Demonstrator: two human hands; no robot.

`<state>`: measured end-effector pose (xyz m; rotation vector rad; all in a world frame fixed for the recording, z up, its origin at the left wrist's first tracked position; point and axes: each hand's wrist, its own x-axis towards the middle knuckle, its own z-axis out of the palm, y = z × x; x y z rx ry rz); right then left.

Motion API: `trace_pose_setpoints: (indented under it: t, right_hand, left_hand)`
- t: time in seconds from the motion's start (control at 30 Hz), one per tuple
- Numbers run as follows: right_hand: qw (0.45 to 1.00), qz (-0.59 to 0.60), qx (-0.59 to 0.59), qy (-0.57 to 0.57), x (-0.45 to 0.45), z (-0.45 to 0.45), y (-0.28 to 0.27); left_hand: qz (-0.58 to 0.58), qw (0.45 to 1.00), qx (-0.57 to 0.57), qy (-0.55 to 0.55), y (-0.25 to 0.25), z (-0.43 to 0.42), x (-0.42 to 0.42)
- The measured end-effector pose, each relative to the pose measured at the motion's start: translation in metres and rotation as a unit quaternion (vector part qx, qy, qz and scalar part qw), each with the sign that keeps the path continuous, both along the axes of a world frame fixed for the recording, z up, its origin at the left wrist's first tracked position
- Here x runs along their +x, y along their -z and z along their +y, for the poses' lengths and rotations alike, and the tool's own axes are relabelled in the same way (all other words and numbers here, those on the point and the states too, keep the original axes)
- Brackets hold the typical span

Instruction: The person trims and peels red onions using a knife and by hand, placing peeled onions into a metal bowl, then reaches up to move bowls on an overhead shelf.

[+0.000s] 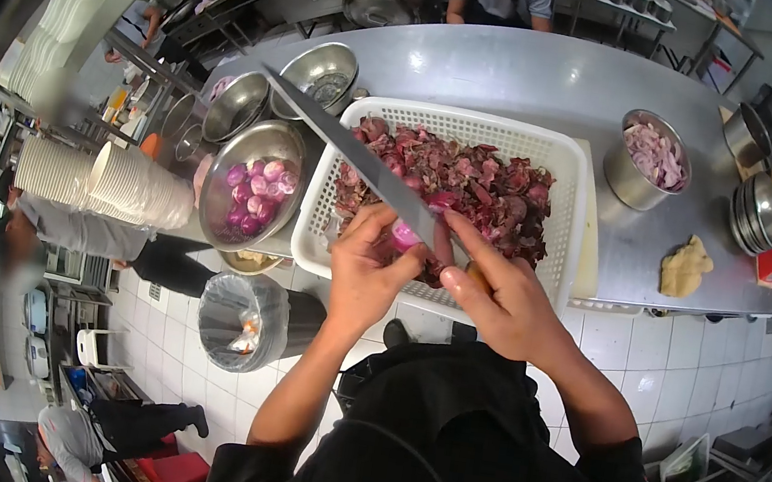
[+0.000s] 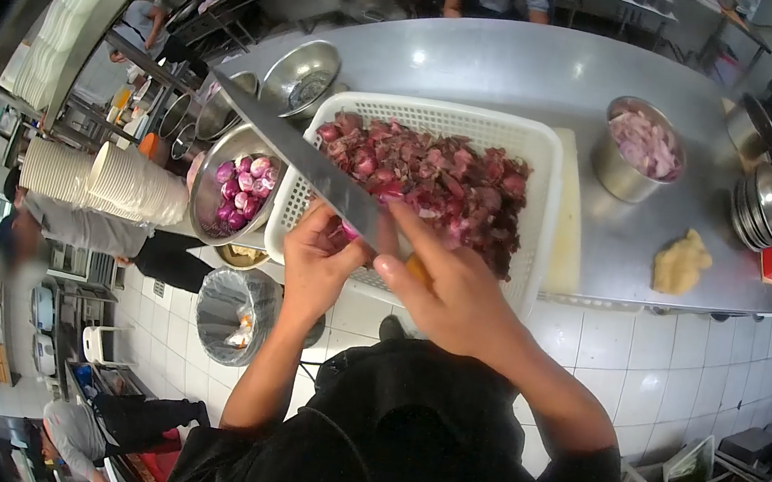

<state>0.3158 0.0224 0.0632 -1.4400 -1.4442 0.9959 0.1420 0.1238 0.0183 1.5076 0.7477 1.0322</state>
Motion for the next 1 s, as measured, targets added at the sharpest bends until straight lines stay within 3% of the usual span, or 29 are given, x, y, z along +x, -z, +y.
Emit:
trace_pose_setpoints:
  t: [0.43,0.57,0.67,0.8,1.0]
  right_hand:
    - [0.998,0.024,0.057,0.010,-0.007,0.007,0.021]
    - [0.968,0.210,-0.137,0.000,0.007,0.013,0.022]
    - [0.943,0.281,-0.177,0.028,0.017,0.019,0.027]
    - [0.935,0.267,-0.220,0.074,0.020,0.027,0.040]
    - [0.940,0.281,-0.176,0.076,0.014,0.022,0.030]
  left_hand:
    - [-0.005,1.000,-0.021,-0.002,-0.004,-0.004,0.001]
    - [-0.007,0.997,-0.072,0.002,-0.003,-0.007,-0.005]
    - [-0.040,0.993,-0.108,0.012,-0.002,-0.004,-0.015]
    - [-0.123,0.983,-0.139,-0.005,0.002,0.004,-0.014]
    - [-0.087,0.981,-0.172,-0.030,0.004,0.008,-0.012]
